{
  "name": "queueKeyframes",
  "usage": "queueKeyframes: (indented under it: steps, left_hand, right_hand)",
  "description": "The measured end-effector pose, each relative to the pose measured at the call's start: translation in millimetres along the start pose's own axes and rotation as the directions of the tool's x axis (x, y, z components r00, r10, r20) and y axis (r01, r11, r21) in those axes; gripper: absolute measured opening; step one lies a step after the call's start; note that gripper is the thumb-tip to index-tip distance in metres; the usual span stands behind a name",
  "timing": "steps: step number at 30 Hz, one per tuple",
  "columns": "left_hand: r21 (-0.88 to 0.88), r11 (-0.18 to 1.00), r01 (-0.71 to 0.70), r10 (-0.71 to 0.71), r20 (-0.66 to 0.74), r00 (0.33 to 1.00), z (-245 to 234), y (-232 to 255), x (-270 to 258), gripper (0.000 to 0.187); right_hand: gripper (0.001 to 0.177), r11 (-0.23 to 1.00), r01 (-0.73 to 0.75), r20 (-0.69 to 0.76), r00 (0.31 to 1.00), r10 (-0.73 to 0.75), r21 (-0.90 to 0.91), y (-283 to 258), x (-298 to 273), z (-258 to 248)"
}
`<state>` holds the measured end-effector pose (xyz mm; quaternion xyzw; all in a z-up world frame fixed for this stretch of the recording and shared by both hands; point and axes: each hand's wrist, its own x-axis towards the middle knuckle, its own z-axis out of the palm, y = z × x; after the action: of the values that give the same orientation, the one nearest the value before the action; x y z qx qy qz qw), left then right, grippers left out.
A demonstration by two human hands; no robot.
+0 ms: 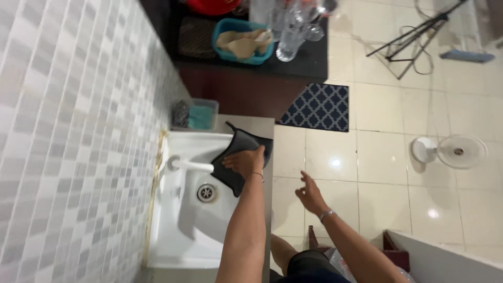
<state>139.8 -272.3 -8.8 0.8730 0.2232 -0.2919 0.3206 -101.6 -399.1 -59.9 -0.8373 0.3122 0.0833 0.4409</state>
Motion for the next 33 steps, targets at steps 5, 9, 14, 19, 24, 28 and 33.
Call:
queueKeyframes:
  steps: [5,9,14,19,24,28,33]
  left_hand:
    - [0.062,0.976,-0.208,0.212,-0.054,0.976,-0.6,-22.0,-10.5,0.136]
    - [0.212,0.85,-0.483,0.512,-0.11,0.852,-1.4,-67.9,-53.7,0.103]
    - [0.377,0.75,-0.544,0.646,-0.24,0.725,-0.9,-153.6,-119.1,0.065]
    - [0.605,0.651,-0.459,0.728,-0.324,0.604,7.1,-245.6,-160.2,0.049]
    - [0.74,0.589,-0.326,0.708,-0.278,0.649,-9.7,-299.6,-190.1,0.046]
    - [0.753,0.598,-0.275,0.54,-0.124,0.833,-71.6,-290.7,-235.8,0.072]
    - [0.531,0.79,-0.306,0.383,-0.038,0.923,-120.1,-276.2,-267.0,0.082]
  right_hand:
    - [0.075,0.991,0.136,0.08,0.987,-0.136,0.015,-38.8,20.9,-6.8]
    - [0.073,0.983,0.181,0.112,0.977,-0.183,0.026,-63.5,-10.5,0.9]
    - [0.073,0.969,0.247,0.15,0.957,-0.247,0.014,-50.1,-66.8,15.1]
    - [0.07,0.949,0.313,0.101,0.944,-0.315,0.036,-33.4,-114.7,22.5]
    - [0.063,0.854,0.518,0.015,0.855,-0.518,-0.041,-57.9,-174.3,35.8]
    - [0.057,0.648,0.751,-0.008,0.653,-0.758,-0.124,-92.9,-221.7,45.5]
    - [0.057,0.628,0.772,0.092,0.635,-0.767,-0.093,-117.2,-241.8,54.1]
